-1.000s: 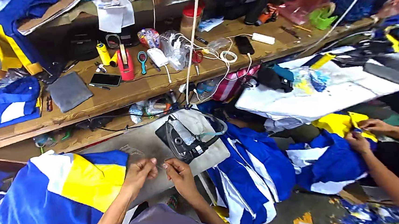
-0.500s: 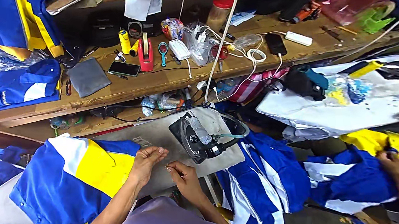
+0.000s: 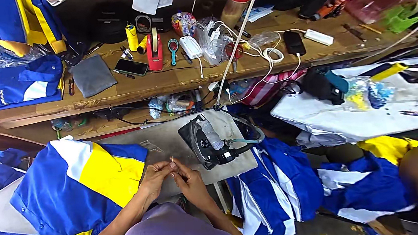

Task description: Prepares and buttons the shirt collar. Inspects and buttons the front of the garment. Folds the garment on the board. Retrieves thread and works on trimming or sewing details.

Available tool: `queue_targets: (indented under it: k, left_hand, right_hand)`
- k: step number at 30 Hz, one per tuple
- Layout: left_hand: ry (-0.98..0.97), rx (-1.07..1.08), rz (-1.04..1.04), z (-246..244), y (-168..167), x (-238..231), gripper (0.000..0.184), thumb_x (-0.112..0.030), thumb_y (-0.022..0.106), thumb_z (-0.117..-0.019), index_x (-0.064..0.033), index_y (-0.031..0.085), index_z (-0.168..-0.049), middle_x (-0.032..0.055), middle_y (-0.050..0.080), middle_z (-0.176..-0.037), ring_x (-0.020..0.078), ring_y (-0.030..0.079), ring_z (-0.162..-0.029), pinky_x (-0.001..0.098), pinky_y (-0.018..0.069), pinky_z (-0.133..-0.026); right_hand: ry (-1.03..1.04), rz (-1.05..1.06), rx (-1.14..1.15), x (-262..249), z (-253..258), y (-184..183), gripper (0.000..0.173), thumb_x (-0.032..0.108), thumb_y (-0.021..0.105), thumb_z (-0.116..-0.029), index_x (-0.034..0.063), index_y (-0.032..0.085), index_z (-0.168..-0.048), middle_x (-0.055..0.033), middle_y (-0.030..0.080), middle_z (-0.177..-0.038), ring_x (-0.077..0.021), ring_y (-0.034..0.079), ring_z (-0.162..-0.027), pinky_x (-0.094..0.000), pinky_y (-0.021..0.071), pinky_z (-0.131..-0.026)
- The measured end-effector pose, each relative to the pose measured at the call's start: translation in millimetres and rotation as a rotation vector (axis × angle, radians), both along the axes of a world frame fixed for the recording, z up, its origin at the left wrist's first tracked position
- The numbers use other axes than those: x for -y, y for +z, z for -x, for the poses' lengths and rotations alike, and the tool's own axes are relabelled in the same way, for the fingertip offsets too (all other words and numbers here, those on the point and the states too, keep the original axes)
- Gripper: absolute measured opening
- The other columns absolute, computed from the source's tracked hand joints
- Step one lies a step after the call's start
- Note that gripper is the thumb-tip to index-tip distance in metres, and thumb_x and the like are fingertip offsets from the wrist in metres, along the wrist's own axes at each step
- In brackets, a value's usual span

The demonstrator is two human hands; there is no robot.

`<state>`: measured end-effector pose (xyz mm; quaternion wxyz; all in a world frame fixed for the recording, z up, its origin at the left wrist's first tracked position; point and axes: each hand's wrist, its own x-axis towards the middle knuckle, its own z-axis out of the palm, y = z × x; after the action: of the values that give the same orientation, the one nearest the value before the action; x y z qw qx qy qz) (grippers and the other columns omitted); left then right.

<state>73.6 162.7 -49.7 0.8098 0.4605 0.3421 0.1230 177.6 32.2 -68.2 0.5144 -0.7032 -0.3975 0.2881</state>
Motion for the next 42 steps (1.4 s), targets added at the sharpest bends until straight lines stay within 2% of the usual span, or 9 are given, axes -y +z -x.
queue_targets:
  k: [4,9,11,20,24,30,34,38,42]
  left_hand:
    - [0.128,0.048,0.123,-4.0,16.3,-15.8,0.011,0.001,0.061,-0.0993,0.0053,0.07,-0.104,0.014,0.073,-0.103,0.0195,0.071,-0.09,0.0342,0.0605,-0.086]
    - [0.13,0.136,0.13,-8.9,28.9,-27.7,0.015,0.001,0.056,-0.1019,0.0066,0.069,-0.104,0.0169,0.074,-0.103,0.0241,0.073,-0.094,0.0403,0.0611,-0.091]
    - [0.113,0.16,0.138,-9.8,30.4,-28.0,0.017,-0.001,0.053,-0.1039,0.0062,0.068,-0.103,0.0166,0.074,-0.102,0.0242,0.074,-0.095,0.0402,0.0607,-0.092]
    - [0.064,0.294,0.258,-10.1,33.8,-30.4,0.018,-0.007,0.046,-0.1072,-0.002,0.062,-0.103,0.0137,0.073,-0.094,0.0247,0.074,-0.089,0.0442,0.061,-0.09]
    - [0.003,0.329,0.139,-6.8,32.5,-34.1,0.015,-0.009,0.052,-0.1046,-0.0068,0.065,-0.098,0.0039,0.066,-0.083,0.0131,0.065,-0.074,0.0319,0.0588,-0.076]
    - [-0.029,0.357,-0.031,8.6,41.1,-54.9,0.013,-0.01,0.054,-0.1044,-0.0078,0.066,-0.1,0.0031,0.068,-0.084,0.0105,0.064,-0.073,0.0282,0.0568,-0.073]
    - [-0.009,0.338,-0.084,18.6,41.7,-65.9,0.014,-0.01,0.054,-0.1043,-0.0075,0.067,-0.099,0.0044,0.069,-0.085,0.0104,0.065,-0.073,0.0271,0.057,-0.072]
    - [-0.068,0.325,-0.145,24.9,38.3,-70.1,0.013,-0.011,0.057,-0.1042,-0.0071,0.068,-0.099,0.0048,0.071,-0.087,0.0105,0.067,-0.074,0.0269,0.0573,-0.074]
    - [-0.256,0.275,-0.278,21.5,31.9,-58.9,0.012,-0.012,0.058,-0.1041,-0.0069,0.068,-0.1,0.0002,0.073,-0.086,0.0084,0.067,-0.076,0.0263,0.0576,-0.075]
  right_hand:
    - [-0.021,0.002,-0.018,5.2,-2.3,-1.4,0.056,0.02,0.061,-0.1009,0.0006,0.047,-0.152,0.0006,0.058,-0.062,-0.0074,0.052,-0.051,-0.0259,0.0488,-0.051]
    - [-0.021,-0.096,-0.136,11.1,1.4,-8.8,0.019,0.015,0.06,-0.1015,0.0012,0.071,-0.108,0.0029,0.066,-0.071,-0.0007,0.059,-0.058,-0.0174,0.0504,-0.054]
    - [-0.014,-0.116,-0.169,11.1,1.5,-10.4,0.018,0.014,0.059,-0.1022,0.0019,0.072,-0.103,0.0025,0.067,-0.072,-0.0015,0.06,-0.06,-0.0176,0.0515,-0.056]
    - [0.009,-0.152,-0.25,9.3,-0.9,-14.3,0.018,0.011,0.059,-0.1016,0.0011,0.074,-0.101,0.0005,0.069,-0.074,-0.0036,0.062,-0.062,-0.0188,0.0528,-0.057]
    - [0.02,-0.139,-0.218,13.0,-4.9,-16.9,0.016,0.01,0.061,-0.1002,0.0018,0.075,-0.103,-0.0006,0.072,-0.08,-0.0034,0.064,-0.066,-0.0193,0.0549,-0.061]
    - [-0.127,-0.091,-0.089,37.3,-37.4,-19.7,0.014,0.012,0.067,-0.0962,0.0046,0.078,-0.1,-0.003,0.075,-0.092,-0.0067,0.069,-0.078,-0.0231,0.0591,-0.072]
    - [-0.237,-0.119,-0.028,49.8,-59.7,-15.3,0.012,0.013,0.07,-0.0939,0.0058,0.079,-0.099,-0.0019,0.074,-0.092,-0.0049,0.067,-0.078,-0.0202,0.0565,-0.07]
    - [-0.299,-0.359,-0.299,45.3,-60.9,-1.0,0.009,0.009,0.072,-0.0923,0.005,0.079,-0.097,-0.0036,0.074,-0.093,-0.0088,0.066,-0.079,-0.0231,0.057,-0.072]
    - [-0.093,-0.684,-0.627,24.0,-42.9,32.8,0.011,0.018,0.069,-0.0975,0.0101,0.076,-0.099,-0.0092,0.072,-0.115,-0.0151,0.071,-0.089,-0.0298,0.0609,-0.075]
